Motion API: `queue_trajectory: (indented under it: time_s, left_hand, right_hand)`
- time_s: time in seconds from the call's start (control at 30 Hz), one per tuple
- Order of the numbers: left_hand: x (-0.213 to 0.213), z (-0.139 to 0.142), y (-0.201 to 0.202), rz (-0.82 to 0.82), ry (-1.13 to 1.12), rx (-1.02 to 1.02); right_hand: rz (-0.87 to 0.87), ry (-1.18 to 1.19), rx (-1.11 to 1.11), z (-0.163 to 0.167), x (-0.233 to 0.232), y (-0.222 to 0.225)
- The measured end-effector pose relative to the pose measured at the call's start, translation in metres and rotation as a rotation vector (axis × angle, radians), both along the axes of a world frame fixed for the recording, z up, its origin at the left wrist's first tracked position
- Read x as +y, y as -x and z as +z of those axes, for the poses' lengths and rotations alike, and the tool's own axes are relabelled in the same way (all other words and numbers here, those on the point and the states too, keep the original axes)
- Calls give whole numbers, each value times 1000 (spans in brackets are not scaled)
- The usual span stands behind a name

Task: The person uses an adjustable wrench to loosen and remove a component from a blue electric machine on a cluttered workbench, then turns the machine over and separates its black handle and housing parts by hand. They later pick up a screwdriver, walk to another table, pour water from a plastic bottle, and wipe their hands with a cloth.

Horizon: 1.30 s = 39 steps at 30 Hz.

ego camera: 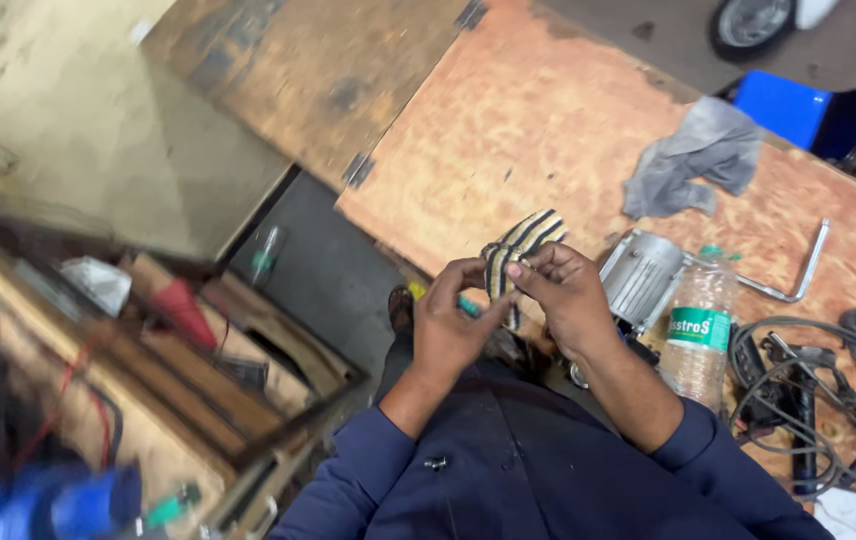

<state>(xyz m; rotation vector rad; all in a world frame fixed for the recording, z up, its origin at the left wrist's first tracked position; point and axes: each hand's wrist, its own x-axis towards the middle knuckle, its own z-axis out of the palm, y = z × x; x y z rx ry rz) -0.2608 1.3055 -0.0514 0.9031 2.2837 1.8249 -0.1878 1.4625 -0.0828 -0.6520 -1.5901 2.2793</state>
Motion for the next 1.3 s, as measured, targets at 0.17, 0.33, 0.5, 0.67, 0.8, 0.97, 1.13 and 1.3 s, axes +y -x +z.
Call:
queue_trajectory:
  time_s: [0.17,0.33,0.5,0.67,0.8,0.97,1.13,1.3]
  left_hand:
    - [-72,-25,-52,192,183,97]
    - [-154,-68,-92,382,-369,-601]
    - [-234,-32,-139,404,-1187,-921]
    - [-271,-7,-209,-80,-1549,-1009]
    - [-307,-23,-283,-124,-1652,-986]
    - [-403,0,-356,31,-1358,-548]
    - [-502,76,-464,512,741,34]
    - [-597,106,-489,985,524,772]
  right_hand:
    - [285,137,-86,-22,-34,-23]
    - [374,72,60,-23,-71,-33]
    - [354,-202,180,7,-122,-53]
    - [815,-832,915,35,-238,-103]
    - [903,-436,1187,47,-342,-143]
    - [1065,391,715,70,-448,-209]
    - [1002,863,124,80,-526,-249]
    - [1197,86,92,66,-589,-334]
